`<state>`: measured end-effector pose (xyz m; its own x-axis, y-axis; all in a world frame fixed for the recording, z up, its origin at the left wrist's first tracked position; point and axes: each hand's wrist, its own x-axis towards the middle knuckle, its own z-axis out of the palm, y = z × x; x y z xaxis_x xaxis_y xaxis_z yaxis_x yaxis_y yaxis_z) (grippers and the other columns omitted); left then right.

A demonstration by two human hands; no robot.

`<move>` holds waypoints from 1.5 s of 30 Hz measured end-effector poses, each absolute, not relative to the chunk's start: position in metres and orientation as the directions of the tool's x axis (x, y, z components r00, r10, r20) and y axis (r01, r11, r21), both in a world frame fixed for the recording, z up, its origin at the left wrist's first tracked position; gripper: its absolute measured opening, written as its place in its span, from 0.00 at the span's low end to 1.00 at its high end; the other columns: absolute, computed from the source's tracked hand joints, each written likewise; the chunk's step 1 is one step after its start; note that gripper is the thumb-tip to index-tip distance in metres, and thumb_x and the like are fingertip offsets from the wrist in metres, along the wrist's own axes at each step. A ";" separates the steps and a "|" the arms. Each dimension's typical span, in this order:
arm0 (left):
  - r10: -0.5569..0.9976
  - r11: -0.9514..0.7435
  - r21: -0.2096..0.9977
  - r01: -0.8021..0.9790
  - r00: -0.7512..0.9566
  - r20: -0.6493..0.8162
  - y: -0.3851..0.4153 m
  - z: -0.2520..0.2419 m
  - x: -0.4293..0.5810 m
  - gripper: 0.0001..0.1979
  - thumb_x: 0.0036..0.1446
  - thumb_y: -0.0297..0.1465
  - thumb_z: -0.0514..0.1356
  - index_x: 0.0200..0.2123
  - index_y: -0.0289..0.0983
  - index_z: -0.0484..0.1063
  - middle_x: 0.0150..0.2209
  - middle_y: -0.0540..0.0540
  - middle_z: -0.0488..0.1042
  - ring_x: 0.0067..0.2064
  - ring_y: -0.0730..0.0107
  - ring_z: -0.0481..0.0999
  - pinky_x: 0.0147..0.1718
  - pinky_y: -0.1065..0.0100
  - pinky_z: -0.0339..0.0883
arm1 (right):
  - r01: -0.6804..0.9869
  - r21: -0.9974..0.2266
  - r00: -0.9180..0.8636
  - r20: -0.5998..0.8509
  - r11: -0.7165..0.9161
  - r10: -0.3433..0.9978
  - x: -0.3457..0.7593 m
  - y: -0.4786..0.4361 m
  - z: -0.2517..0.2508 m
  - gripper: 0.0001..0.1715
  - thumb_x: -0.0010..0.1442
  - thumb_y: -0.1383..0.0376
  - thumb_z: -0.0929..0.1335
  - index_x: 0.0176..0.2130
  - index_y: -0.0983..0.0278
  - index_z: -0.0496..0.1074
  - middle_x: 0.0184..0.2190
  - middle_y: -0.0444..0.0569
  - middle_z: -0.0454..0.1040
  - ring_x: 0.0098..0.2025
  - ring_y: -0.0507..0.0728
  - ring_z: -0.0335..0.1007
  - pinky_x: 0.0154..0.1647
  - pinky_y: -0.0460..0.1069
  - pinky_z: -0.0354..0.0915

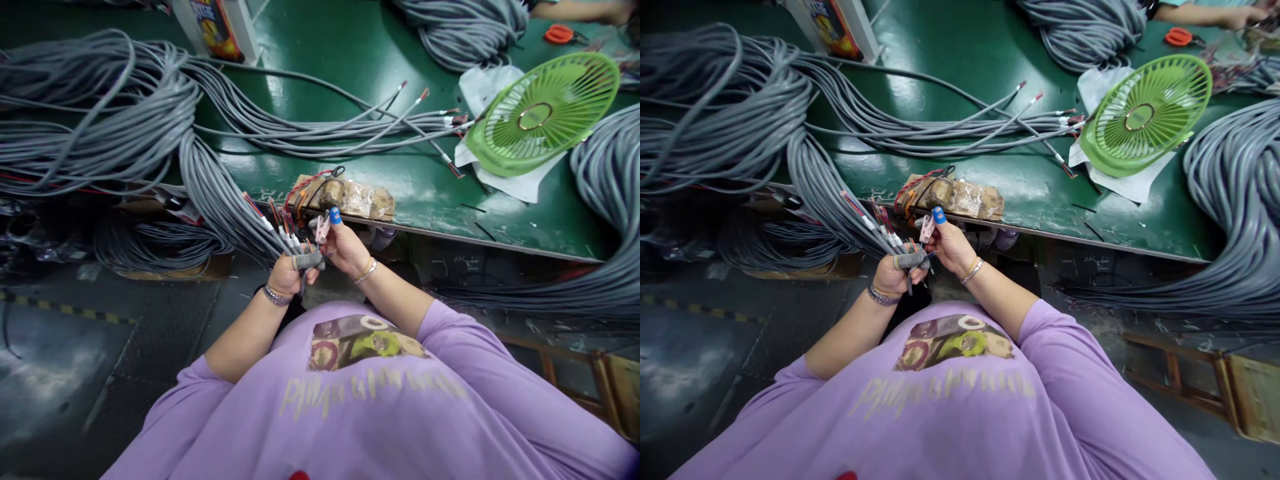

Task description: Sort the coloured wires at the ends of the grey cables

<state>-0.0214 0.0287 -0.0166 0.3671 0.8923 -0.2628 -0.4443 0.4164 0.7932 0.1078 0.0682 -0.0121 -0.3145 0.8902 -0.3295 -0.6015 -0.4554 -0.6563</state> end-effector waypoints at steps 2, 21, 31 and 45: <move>0.898 0.406 0.794 -0.452 0.358 -0.256 0.027 -0.018 -0.022 0.16 0.36 0.36 0.73 0.20 0.34 0.71 0.11 0.52 0.65 0.11 0.79 0.60 0.09 0.77 0.56 | -0.600 -0.631 -0.348 -0.346 -0.491 0.871 0.110 0.066 -0.012 0.37 0.53 0.34 0.64 0.31 0.65 0.71 0.21 0.42 0.67 0.21 0.47 0.56 0.21 0.43 0.56; 0.975 0.087 0.924 -0.373 -0.156 -0.155 -0.011 -0.003 0.007 0.12 0.45 0.38 0.69 0.22 0.35 0.74 0.15 0.52 0.70 0.15 0.77 0.68 0.14 0.76 0.64 | -0.490 -0.832 -0.170 -0.203 -0.261 0.964 0.117 0.056 -0.013 0.26 0.55 0.44 0.70 0.29 0.65 0.73 0.24 0.43 0.69 0.23 0.46 0.58 0.23 0.42 0.57; 0.958 0.132 0.912 -0.389 -0.187 -0.218 -0.003 -0.009 0.012 0.12 0.44 0.37 0.69 0.23 0.35 0.73 0.16 0.52 0.71 0.15 0.77 0.68 0.14 0.76 0.65 | -0.632 -0.636 -0.267 -0.357 -0.443 0.895 0.108 0.067 -0.009 0.26 0.58 0.44 0.68 0.32 0.65 0.73 0.24 0.44 0.73 0.24 0.49 0.64 0.27 0.45 0.64; 0.968 0.027 0.935 -0.353 -0.225 -0.113 -0.014 -0.008 0.007 0.14 0.47 0.39 0.69 0.23 0.35 0.73 0.16 0.52 0.71 0.16 0.77 0.69 0.16 0.75 0.66 | -0.571 -0.569 -0.457 -0.378 -0.591 0.805 0.124 0.062 -0.006 0.30 0.60 0.40 0.63 0.34 0.64 0.73 0.28 0.47 0.75 0.25 0.49 0.63 0.25 0.44 0.62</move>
<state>0.0066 -0.0142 -0.0076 -0.2252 0.9677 -0.1131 -0.3529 0.0272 0.9353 0.1239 0.0622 -0.0062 -0.4569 0.8051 -0.3781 -0.5709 -0.5914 -0.5694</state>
